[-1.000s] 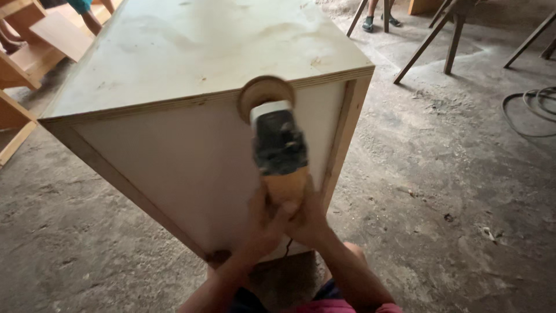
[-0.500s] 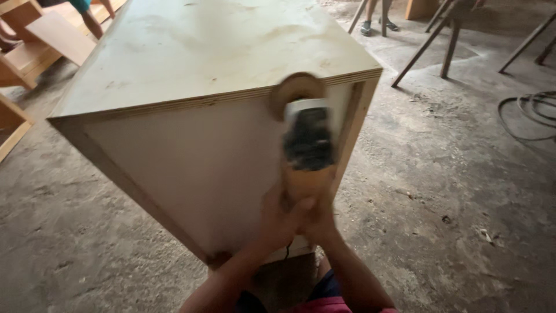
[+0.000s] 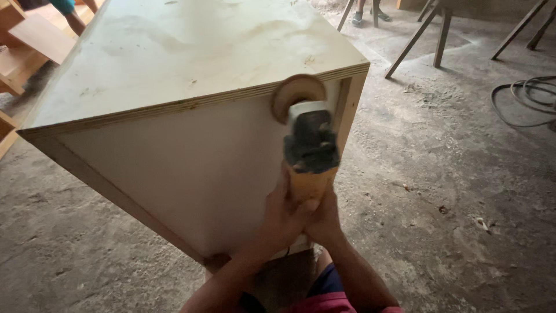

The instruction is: The person uses a handheld angle grinder with a sanding disc to smooth the edges and flat surfaces of a wooden cabinet. They move around the furniture piece, sanding different sections and occasionally adjusting the power cable.

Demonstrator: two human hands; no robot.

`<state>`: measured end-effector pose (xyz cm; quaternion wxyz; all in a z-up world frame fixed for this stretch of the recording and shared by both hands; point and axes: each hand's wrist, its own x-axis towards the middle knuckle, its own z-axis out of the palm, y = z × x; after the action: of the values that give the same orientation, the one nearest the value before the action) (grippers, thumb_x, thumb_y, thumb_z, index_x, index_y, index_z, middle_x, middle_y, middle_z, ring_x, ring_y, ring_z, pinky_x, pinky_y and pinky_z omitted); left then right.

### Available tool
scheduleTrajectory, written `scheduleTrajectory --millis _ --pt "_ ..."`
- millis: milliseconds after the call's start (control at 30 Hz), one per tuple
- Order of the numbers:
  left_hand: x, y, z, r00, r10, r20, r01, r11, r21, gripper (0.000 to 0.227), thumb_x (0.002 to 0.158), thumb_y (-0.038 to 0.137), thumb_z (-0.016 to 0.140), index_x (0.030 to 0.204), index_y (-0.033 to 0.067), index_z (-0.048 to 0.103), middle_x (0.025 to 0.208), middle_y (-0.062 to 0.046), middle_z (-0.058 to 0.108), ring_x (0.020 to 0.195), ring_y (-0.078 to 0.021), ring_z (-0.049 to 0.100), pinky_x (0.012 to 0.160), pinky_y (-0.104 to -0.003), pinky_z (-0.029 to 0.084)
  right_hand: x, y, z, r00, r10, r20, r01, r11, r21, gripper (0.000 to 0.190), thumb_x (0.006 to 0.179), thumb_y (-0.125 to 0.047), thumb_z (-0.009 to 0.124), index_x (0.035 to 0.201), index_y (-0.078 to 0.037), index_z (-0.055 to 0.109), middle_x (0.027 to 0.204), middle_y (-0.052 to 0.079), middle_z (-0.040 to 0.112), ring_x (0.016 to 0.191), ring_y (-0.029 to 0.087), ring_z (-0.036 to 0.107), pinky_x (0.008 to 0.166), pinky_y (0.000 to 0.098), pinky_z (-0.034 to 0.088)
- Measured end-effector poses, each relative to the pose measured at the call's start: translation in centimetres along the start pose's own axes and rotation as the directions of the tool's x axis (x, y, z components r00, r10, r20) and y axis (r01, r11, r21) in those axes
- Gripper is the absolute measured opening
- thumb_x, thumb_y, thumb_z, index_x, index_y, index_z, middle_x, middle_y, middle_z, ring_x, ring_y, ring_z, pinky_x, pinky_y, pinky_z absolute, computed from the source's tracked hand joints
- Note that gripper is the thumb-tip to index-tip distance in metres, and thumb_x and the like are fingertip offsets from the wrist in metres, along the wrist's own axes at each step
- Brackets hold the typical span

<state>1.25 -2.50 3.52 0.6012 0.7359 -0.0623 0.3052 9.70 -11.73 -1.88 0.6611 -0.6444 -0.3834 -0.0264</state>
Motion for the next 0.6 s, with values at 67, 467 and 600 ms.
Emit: scheduleTrajectory --millis 67,467,600 --pt "0.8 -0.3 0.9 0.999 0.032 0.025 -0.032 0.999 0.017 0.085 0.097 0.027 0.070 0.159 -0.0067 0.024 0.144 -0.024 0.059 0.134 -0.0278 0.059 0.110 -0.038 0.049 0.0 1.0 -0.7 0.999 -0.005 -0.039 0.012 0.979 0.204 0.079 0.080 -0.011 0.083 0.145 -0.004 0.040 0.134 0.014 0.060 0.121 0.026 0.066 0.095 0.0376 0.062" --pt "-2.0 -1.1 -1.6 0.987 -0.030 -0.158 0.042 0.997 0.071 0.066 0.094 0.026 0.071 0.146 -0.0060 0.046 0.132 -0.023 0.067 0.122 -0.0283 0.068 0.099 -0.037 0.056 -0.3 -0.3 1.7 0.985 -0.118 0.129 0.103 0.987 0.120 0.065 0.086 -0.013 0.083 0.141 -0.002 0.051 0.124 0.013 0.069 0.110 0.023 0.071 0.090 0.0362 0.062" --pt "-2.1 -0.6 -1.9 0.990 0.000 -0.141 0.003 1.000 0.026 0.061 0.096 0.026 0.068 0.144 -0.0059 0.048 0.130 -0.021 0.068 0.120 -0.0275 0.069 0.098 -0.037 0.057 0.0 -1.9 2.0 0.975 -0.207 0.084 0.179 0.950 0.254 0.077 0.082 -0.012 0.080 0.145 -0.003 0.037 0.128 0.011 0.060 0.114 0.021 0.063 0.091 0.0347 0.059"
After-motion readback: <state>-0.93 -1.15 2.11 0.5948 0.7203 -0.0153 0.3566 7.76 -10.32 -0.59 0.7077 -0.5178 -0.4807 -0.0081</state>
